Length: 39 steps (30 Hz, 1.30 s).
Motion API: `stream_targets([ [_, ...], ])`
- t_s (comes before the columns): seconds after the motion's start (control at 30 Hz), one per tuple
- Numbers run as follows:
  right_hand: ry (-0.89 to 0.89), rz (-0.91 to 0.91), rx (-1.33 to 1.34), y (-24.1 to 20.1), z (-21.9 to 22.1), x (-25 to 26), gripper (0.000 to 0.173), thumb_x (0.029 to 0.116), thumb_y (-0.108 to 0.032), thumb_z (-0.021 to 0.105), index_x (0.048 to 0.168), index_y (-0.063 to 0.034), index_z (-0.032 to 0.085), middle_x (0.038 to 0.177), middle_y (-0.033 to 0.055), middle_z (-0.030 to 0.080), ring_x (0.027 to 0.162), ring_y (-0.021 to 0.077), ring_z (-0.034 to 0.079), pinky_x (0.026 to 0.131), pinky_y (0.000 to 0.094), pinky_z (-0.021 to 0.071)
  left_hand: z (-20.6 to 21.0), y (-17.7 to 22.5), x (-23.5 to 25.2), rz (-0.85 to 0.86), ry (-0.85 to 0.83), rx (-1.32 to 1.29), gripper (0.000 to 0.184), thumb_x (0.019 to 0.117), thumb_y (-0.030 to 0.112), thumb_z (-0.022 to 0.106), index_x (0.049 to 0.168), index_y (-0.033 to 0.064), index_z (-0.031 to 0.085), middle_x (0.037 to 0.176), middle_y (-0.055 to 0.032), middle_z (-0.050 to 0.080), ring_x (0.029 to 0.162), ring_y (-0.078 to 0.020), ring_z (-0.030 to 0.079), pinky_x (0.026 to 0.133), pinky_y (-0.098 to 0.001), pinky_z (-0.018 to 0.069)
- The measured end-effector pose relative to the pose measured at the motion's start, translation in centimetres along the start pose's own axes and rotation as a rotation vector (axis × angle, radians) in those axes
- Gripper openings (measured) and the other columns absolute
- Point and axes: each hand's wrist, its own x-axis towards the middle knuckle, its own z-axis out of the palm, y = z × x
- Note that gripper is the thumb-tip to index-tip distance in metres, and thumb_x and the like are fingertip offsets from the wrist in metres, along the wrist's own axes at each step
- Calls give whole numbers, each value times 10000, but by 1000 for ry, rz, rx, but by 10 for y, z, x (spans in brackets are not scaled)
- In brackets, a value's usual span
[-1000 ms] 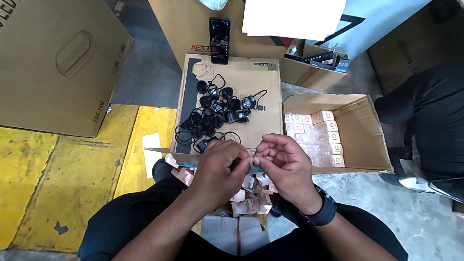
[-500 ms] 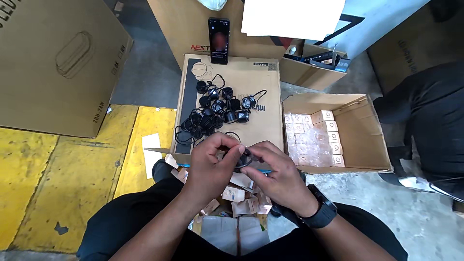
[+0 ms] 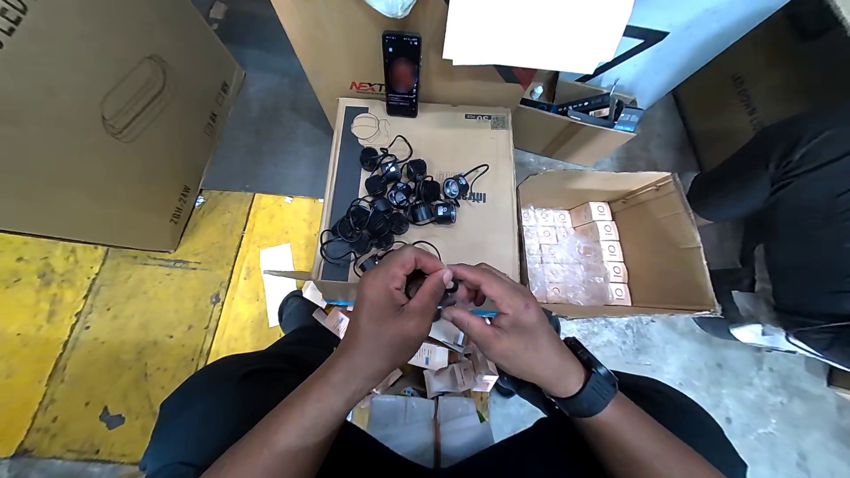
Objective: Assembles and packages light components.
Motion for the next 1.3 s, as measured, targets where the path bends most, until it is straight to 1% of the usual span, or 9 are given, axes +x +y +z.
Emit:
stream_targets([
  [0.17, 31, 15, -10, -2, 2, -1, 496, 934, -204, 744, 1395, -83, 607, 1191, 44, 688, 1001, 91, 642, 836, 243, 545, -4, 5, 5, -125, 38, -165, 40, 931, 28, 708, 950, 46, 677, 868, -66, 719, 700, -136, 675, 649, -268, 597],
  [0.3, 77, -24, 27, -2, 0, -1, 436, 952, -141, 708, 1371, -57, 620, 1055, 14, 706, 930, 80, 643, 829, 249, 551, -4, 4, 6, -211, 42, -236, 38, 926, 33, 714, 951, 40, 687, 827, -80, 696, 696, -148, 657, 664, -276, 585],
  [0.53, 71, -93, 103, -2, 3, -3, 459, 911, -105, 734, 1342, 2, 615, 930, 11, 674, 846, 65, 627, 781, 222, 552, 1, 2, 3, -153, -28, -169, 42, 946, 57, 704, 985, 45, 694, 886, -66, 715, 740, -153, 680, 677, -288, 601],
  [0.6, 82, -80, 125, -3, 5, -3, 469, 899, -92, 741, 1339, 4, 609, 909, 5, 668, 825, 56, 624, 762, 211, 551, 2, 0, 0, -83, -55, -77, 21, 953, 82, 704, 962, 63, 704, 965, -48, 716, 804, -147, 683, 703, -292, 603],
  [0.7, 103, -13, 150, -4, 6, -2, 468, 893, -89, 735, 1339, -9, 616, 869, -5, 662, 777, 43, 610, 705, 191, 530, 4, -5, -5, 56, -95, 243, 100, 977, 209, 682, 946, 144, 751, 1130, 31, 699, 1073, -107, 649, 916, -327, 566],
  [0.8, 94, 52, 140, -3, 6, -1, 488, 911, -109, 717, 1383, -41, 614, 891, -2, 679, 772, 47, 614, 700, 198, 528, 7, -10, -6, 199, -105, 431, 144, 994, 227, 648, 938, 156, 760, 1220, 23, 696, 1226, -148, 602, 1011, -395, 522],
  [0.9, 102, 27, 38, 1, 7, -1, 397, 919, -142, 715, 1303, -48, 678, 941, -5, 709, 813, 38, 634, 732, 200, 545, 9, -12, -7, 223, -108, 491, 163, 997, 234, 633, 935, 158, 763, 1286, 3, 677, 1297, -190, 564, 1048, -430, 498],
  [1.1, 142, 9, -55, 3, 8, -2, 228, 904, -167, 725, 1110, -70, 740, 928, -22, 712, 820, 29, 643, 723, 190, 547, 11, -11, -10, 190, -137, 574, 179, 1009, 284, 617, 966, 185, 759, 1097, 28, 684, 1110, -144, 612, 935, -385, 512],
  [1.3, 144, 24, -60, 4, 5, -2, 165, 884, -151, 722, 1031, -78, 742, 891, -26, 714, 782, 25, 648, 691, 191, 554, 10, -13, -10, 187, -207, 576, 219, 1036, 288, 564, 983, 168, 739, 1022, 52, 710, 1052, -108, 643, 958, -389, 509],
])
